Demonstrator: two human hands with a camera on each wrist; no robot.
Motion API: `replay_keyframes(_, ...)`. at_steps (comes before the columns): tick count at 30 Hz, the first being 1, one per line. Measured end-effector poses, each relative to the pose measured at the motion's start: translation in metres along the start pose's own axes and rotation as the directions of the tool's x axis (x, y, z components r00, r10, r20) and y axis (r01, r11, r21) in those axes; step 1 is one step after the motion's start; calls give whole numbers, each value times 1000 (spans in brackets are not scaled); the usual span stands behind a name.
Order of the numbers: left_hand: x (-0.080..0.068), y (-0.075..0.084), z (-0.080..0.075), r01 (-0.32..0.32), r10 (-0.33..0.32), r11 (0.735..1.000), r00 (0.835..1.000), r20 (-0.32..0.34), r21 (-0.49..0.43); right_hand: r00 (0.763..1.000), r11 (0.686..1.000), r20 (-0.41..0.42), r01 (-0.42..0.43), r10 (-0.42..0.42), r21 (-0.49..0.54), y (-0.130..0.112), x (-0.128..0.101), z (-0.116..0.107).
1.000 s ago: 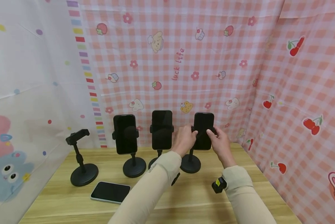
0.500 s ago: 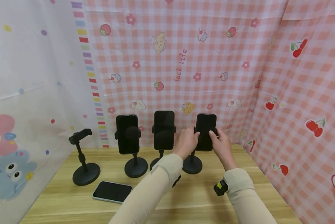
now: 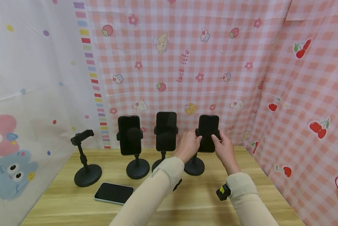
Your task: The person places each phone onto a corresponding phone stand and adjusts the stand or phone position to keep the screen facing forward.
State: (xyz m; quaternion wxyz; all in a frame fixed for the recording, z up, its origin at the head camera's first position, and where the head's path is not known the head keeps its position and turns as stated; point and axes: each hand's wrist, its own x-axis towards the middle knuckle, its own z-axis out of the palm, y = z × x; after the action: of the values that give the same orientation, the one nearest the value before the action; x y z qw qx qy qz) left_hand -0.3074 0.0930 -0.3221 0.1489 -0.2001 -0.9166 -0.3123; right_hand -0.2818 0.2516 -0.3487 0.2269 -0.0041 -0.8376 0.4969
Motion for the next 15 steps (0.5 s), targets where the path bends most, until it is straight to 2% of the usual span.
replay_keyframes(4,-5,-4,3,-24,24,999,1000,11,-22,1000,1000,-10,-19,19,-7,4,-3,2)
replay_keyframes(9,-7,-6,4,-28,28,1000,999,17,9,999,1000,-24,-21,20,-14,8,-6,4)
replay_keyframes(15,-11,-7,4,-25,25,1000,999,24,-10,999,998,-1,-39,39,41,11,-10,5)
